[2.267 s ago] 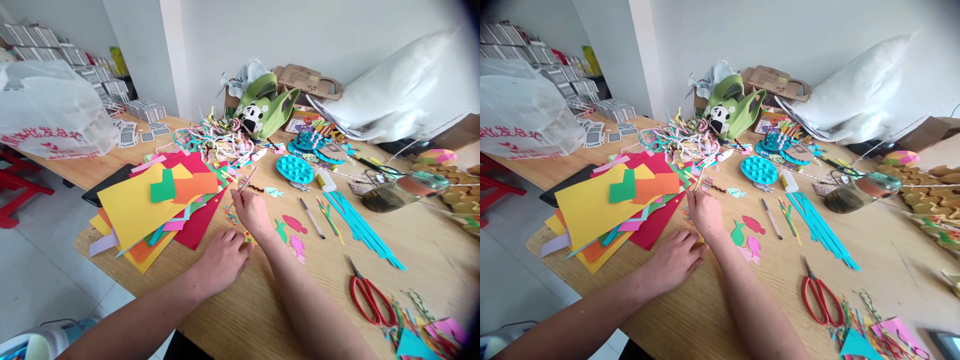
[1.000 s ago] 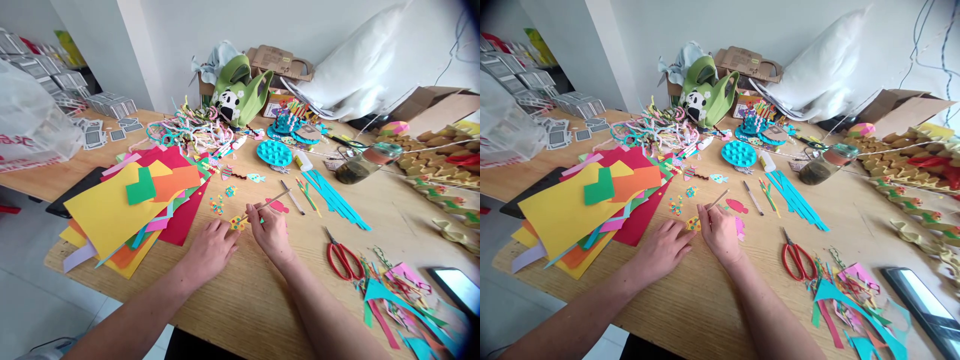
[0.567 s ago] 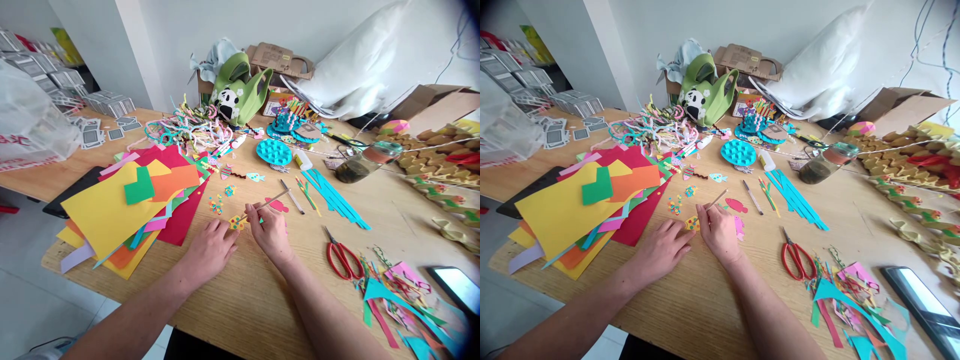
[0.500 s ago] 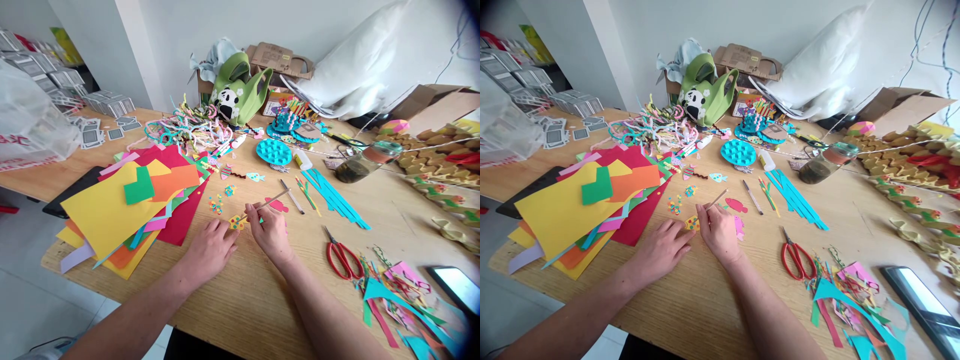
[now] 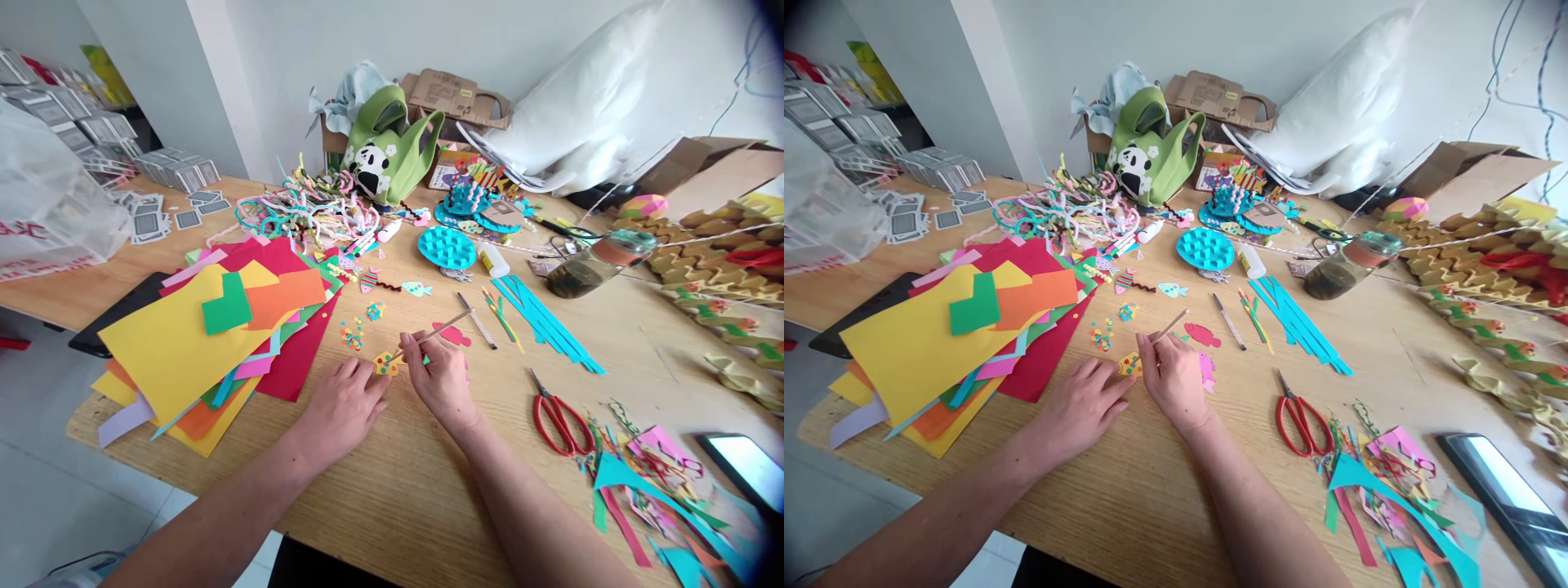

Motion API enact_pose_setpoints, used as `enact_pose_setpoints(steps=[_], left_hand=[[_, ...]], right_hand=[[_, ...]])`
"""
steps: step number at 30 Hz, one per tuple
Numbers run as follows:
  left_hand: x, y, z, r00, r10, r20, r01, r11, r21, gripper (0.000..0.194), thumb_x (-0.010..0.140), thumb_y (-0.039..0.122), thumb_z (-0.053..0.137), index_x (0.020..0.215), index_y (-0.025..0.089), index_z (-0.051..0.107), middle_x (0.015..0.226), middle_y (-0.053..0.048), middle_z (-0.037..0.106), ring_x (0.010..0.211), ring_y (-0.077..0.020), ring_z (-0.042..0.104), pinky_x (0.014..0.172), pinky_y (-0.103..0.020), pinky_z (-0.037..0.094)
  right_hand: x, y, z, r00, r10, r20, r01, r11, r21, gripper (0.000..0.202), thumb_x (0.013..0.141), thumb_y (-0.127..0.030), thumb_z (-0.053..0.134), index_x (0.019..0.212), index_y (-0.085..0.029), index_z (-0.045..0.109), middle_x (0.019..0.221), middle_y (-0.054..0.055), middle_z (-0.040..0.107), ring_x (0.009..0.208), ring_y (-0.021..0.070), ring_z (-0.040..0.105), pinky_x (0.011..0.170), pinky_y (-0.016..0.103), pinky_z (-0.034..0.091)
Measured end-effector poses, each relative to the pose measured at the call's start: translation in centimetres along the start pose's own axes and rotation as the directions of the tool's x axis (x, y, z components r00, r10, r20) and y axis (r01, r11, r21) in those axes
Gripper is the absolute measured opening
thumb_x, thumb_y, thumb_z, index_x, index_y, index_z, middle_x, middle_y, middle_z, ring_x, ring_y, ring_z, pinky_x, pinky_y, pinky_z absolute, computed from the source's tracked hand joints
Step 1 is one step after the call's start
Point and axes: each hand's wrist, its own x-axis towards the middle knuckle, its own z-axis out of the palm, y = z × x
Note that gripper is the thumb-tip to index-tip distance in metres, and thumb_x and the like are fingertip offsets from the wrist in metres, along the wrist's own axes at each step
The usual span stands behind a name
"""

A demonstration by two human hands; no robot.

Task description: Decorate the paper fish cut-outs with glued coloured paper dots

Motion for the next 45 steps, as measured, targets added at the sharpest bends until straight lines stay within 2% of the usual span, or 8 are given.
enact_pose_setpoints(steps=[7,22,30,38,45], left_hand=[[0.1,0.1,0.1,1.000,-0.002,-0.024,0.002,1.000,-0.009,0.036,0.092,0.027,0.061,0.126,0.017,0.055,0.108,-0.008,0.060,0.102,-0.0263,0.053,0.088,-0.042,0.049],[0.8,0.6,0.7,0.998,-0.051,-0.040,0.052,0.998,0.034,0.034,0.093,0.029,0.057,0.125,0.016,0.057,0.107,-0.009,0.059,0.099,-0.0272,0.052,0.084,-0.044,0.050],[1.1,0.5,0.8,0.994,-0.080,-0.069,0.079,0.997,-0.027,0.029,0.094,0.029,0.056,0.120,0.017,0.059,0.110,-0.010,0.058,0.102,-0.0270,0.051,0.087,-0.044,0.050],[1.1,0.5,0.7,0.994,-0.078,-0.083,0.075,0.997,-0.034,0.027,0.094,0.029,0.056,0.118,0.017,0.060,0.109,-0.009,0.056,0.102,-0.0265,0.050,0.089,-0.044,0.049],[1.0,0.5,0.8,0.994,-0.073,-0.085,0.071,0.997,-0.038,0.029,0.095,0.030,0.055,0.121,0.018,0.058,0.111,-0.009,0.057,0.103,-0.0265,0.050,0.090,-0.044,0.048]], right_hand=[[0.0,-0.1,-0.1,1.000,0.018,0.008,-0.018,1.000,-0.021,0.034,0.097,-0.030,0.048,0.066,-0.020,0.056,0.061,0.003,0.065,0.053,0.0120,0.059,0.053,0.023,0.038],[-0.1,0.0,-0.1,1.000,0.018,0.005,-0.017,0.998,-0.056,0.037,0.097,-0.033,0.047,0.064,-0.020,0.057,0.059,0.003,0.064,0.052,0.0115,0.055,0.052,0.024,0.036],[-0.1,-0.3,-0.1,1.000,0.014,-0.006,-0.014,0.998,-0.062,0.037,0.097,-0.034,0.048,0.064,-0.020,0.057,0.056,0.002,0.061,0.050,0.0116,0.053,0.051,0.024,0.034],[0.2,0.0,-0.4,0.972,0.225,-0.069,-0.218,0.972,0.090,0.043,0.096,-0.047,0.047,0.065,-0.020,0.060,0.055,0.002,0.063,0.047,0.0119,0.059,0.048,0.022,0.038],[0.4,0.5,-0.5,0.948,0.305,-0.091,-0.290,0.946,0.145,0.049,0.095,-0.055,0.045,0.069,-0.019,0.065,0.054,0.003,0.063,0.047,0.0133,0.060,0.046,0.022,0.040]])
